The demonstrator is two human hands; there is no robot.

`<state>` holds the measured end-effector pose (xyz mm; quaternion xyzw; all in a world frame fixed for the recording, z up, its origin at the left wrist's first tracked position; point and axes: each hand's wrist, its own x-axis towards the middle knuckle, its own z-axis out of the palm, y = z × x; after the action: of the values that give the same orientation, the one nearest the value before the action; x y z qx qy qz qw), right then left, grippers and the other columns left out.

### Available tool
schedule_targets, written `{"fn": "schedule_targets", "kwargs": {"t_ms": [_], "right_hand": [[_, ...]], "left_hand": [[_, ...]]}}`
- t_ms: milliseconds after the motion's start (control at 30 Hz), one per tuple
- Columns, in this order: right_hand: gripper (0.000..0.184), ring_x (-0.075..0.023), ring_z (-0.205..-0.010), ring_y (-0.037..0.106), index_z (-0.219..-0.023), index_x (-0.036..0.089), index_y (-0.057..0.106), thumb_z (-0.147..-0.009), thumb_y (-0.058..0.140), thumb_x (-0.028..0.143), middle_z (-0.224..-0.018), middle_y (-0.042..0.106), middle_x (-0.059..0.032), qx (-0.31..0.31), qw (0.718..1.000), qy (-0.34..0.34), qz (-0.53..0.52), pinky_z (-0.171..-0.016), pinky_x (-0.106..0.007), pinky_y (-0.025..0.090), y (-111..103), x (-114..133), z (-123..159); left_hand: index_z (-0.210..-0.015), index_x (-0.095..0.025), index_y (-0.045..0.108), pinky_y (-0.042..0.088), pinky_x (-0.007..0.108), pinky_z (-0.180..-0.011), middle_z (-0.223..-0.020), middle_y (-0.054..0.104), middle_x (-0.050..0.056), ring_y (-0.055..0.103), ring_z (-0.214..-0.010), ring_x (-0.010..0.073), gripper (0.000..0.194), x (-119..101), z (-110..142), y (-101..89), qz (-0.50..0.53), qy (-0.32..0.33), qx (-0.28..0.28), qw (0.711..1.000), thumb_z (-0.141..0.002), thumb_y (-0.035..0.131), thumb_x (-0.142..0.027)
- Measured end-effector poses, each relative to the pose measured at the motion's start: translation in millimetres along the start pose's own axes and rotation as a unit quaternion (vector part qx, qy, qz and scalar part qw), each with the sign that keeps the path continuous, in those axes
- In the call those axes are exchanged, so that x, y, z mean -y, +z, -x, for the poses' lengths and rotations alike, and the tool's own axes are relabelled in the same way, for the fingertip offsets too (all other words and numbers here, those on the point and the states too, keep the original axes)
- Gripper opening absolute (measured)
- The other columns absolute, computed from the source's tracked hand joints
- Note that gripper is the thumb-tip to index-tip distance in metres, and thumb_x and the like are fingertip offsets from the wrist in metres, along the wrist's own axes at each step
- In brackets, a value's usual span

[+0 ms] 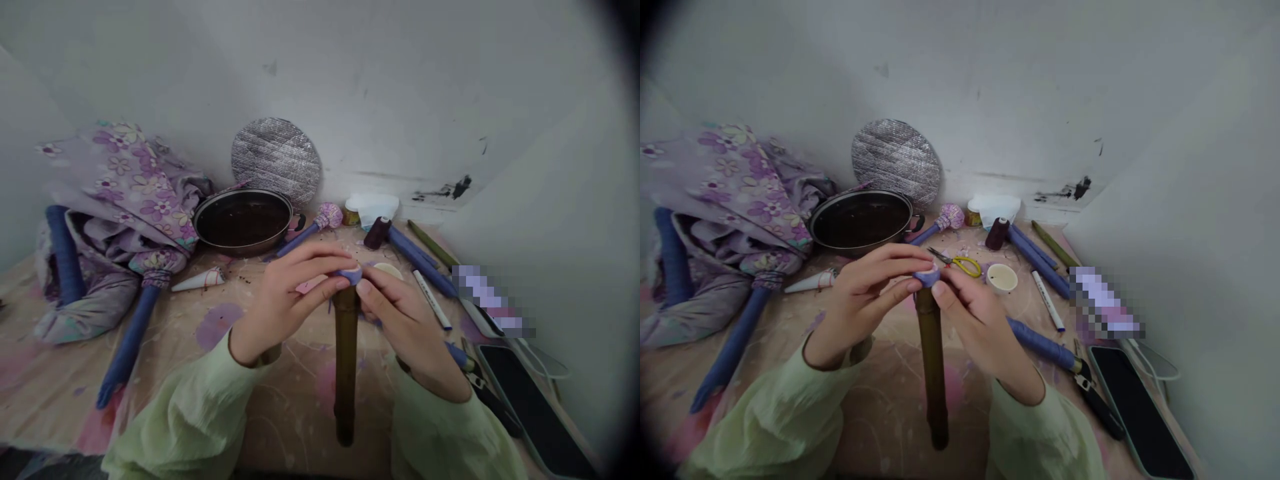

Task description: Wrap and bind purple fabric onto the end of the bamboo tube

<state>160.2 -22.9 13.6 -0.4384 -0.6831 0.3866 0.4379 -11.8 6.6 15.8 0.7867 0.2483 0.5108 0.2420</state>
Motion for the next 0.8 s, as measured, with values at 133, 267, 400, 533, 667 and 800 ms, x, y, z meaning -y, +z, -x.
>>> {"fn": "schedule_targets", "kwargs": {"t_ms": [133,267,400,533,667,800], "right_hand": [[0.027,-0.0103,-0.053,0.038,-0.099,0.023,0.064,-0.091,0.044,0.039,-0.06,0.038,0.0043,-0.012,1.0,0.01,0.012,-0.051,-0.023,0.034,2.3,-1.7,1.3],[0.028,-0.0105,-0.051,0.036,-0.098,0.023,0.063,-0.091,0.043,0.041,-0.057,0.035,0.005,-0.012,1.0,0.02,0.013,-0.051,-0.024,0.034,3.9,-2.6,0.9],[0.029,-0.0107,-0.05,0.037,-0.099,0.022,0.063,-0.09,0.043,0.042,-0.055,0.034,0.0055,-0.016,0.999,0.033,0.014,-0.051,-0.024,0.035,4.9,-2.5,0.7],[0.029,-0.012,-0.055,0.045,-0.097,0.021,0.064,-0.09,0.044,0.041,-0.055,0.038,0.0046,-0.026,0.999,0.037,0.022,-0.053,-0.024,0.038,6.0,-0.5,1.6],[0.027,-0.0153,-0.07,0.056,-0.099,0.021,0.064,-0.09,0.045,0.038,-0.065,0.053,0.0008,-0.015,0.999,0.039,0.019,-0.062,-0.026,0.044,7.6,1.0,2.1],[0.025,-0.016,-0.075,0.057,-0.098,0.021,0.064,-0.09,0.045,0.037,-0.077,0.062,-0.0015,-0.013,0.999,0.025,0.025,-0.065,-0.027,0.045,8.3,0.2,2.1]], "left_hand": [[-0.106,-0.021,0.065,0.048,0.031,-0.089,-0.108,0.066,0.006,0.061,-0.1,0.0169,0.025,0.7,2.3,1.7,-0.067,0.039,0.001,0.997,-0.084,0.055,-0.016],[-0.106,-0.02,0.063,0.047,0.031,-0.089,-0.104,0.067,0.006,0.06,-0.1,0.0162,0.024,1.6,4.4,5.1,-0.082,0.04,-0.009,0.996,-0.086,0.051,-0.014],[-0.106,-0.019,0.062,0.047,0.03,-0.089,-0.104,0.066,0.006,0.06,-0.1,0.0151,0.024,4.9,4.4,4.9,-0.08,0.04,-0.002,0.996,-0.086,0.05,-0.013],[-0.105,-0.019,0.063,0.047,0.031,-0.089,-0.106,0.066,0.007,0.06,-0.1,0.0166,0.023,7.0,2.7,1.8,-0.089,0.037,0.023,0.995,-0.084,0.054,-0.017],[-0.103,-0.019,0.064,0.047,0.031,-0.089,-0.104,0.067,0.007,0.061,-0.099,0.0175,0.021,4.0,2.0,0.6,-0.083,0.028,0.023,0.996,-0.082,0.058,-0.019],[-0.1,-0.019,0.064,0.046,0.031,-0.088,-0.102,0.068,0.006,0.061,-0.098,0.0165,0.019,-0.5,2.5,1.5,-0.053,0.012,0.022,0.998,-0.084,0.055,-0.016]]}}
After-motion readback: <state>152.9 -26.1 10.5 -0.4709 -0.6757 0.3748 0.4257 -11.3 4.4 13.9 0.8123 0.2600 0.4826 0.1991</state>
